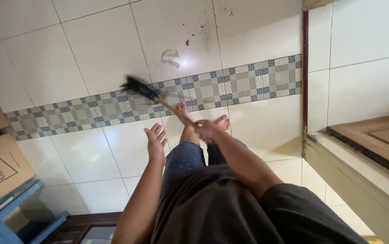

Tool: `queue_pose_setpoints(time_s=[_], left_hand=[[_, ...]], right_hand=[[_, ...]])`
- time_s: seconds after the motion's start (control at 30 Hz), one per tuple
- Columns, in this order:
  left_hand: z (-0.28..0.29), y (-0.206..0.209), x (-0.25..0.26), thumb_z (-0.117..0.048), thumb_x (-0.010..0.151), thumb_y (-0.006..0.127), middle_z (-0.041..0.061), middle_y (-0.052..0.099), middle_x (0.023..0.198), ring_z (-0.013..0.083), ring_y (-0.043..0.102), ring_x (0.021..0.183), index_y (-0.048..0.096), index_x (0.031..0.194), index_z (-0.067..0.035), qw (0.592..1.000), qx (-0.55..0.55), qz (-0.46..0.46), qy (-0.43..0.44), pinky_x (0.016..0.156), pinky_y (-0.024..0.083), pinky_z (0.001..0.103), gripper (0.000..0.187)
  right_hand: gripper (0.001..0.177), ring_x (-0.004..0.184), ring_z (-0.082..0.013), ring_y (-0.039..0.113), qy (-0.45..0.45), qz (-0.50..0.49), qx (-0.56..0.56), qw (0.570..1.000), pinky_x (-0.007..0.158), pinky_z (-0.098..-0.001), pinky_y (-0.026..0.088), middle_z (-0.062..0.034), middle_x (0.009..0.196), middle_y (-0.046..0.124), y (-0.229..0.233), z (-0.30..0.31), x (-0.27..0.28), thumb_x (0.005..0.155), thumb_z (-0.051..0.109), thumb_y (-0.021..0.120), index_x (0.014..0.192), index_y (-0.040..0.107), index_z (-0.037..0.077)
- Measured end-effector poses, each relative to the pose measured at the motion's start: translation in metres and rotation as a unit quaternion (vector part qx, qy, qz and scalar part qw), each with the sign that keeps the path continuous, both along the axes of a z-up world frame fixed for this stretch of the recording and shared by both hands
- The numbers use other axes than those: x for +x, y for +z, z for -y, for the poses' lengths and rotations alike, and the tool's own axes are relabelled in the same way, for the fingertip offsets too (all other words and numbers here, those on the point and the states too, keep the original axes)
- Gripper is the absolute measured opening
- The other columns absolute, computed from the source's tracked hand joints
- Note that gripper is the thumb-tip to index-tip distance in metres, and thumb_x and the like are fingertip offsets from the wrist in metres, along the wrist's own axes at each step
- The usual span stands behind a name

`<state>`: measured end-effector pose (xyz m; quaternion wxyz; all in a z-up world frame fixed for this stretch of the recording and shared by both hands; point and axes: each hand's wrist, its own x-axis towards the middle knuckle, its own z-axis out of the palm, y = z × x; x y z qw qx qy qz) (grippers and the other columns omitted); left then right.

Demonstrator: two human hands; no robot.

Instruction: Use a duster to clean various items and surfaces including doors, walls, and a refrigerator in the home.

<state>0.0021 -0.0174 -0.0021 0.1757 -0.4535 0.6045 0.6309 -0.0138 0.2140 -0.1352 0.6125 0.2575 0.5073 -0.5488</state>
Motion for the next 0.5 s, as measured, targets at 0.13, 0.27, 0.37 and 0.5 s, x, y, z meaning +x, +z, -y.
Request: queue_pose_setpoints(time_s=[0.13,0.27,0.37,0.5], left_hand=[[0.026,-0.005,0.013,-0.074,0.096,0.014,0.01,0.047,0.158,0.0272,0.049,0.142,0.043,0.153,-0.011,0.999,0.028,0.025,0.012,0.117,0.034,0.048,0.089],[0.037,-0.017,0.0,-0.073,0.097,0.015,0.01,0.049,0.157,0.0264,0.051,0.14,0.045,0.152,-0.012,0.998,0.061,0.024,0.013,0.116,0.036,0.048,0.088],[0.044,-0.02,-0.011,-0.072,0.097,0.016,0.009,0.051,0.155,0.0252,0.053,0.136,0.047,0.151,-0.012,0.996,0.083,0.001,-0.007,0.114,0.038,0.047,0.086],[0.063,-0.014,-0.026,-0.072,0.098,0.017,0.008,0.053,0.154,0.0234,0.055,0.133,0.048,0.15,-0.012,0.994,0.102,-0.025,-0.034,0.112,0.039,0.046,0.085]], right_hand=[[0.051,0.044,-0.0081,0.044,-0.106,0.024,0.078,0.991,0.035,-0.0236,0.037,-0.0047,0.071,0.059,0.036,-0.099,-0.041,0.097,0.015,0.059,0.147,0.055,0.022],[0.048,0.044,-0.0034,0.039,-0.212,0.024,0.14,0.967,0.033,-0.0186,0.035,0.0015,0.068,0.051,0.105,-0.158,-0.098,0.105,0.017,0.054,0.152,0.046,0.012],[0.047,0.044,-0.0029,0.039,-0.183,-0.016,0.206,0.961,0.033,-0.0178,0.034,0.0003,0.068,0.052,0.153,-0.13,-0.145,0.104,0.019,0.054,0.151,0.048,0.016],[0.047,0.047,-0.0055,0.042,-0.134,-0.102,0.239,0.956,0.035,-0.0194,0.036,-0.0002,0.07,0.053,0.179,-0.038,-0.171,0.103,0.017,0.054,0.149,0.049,0.016]])
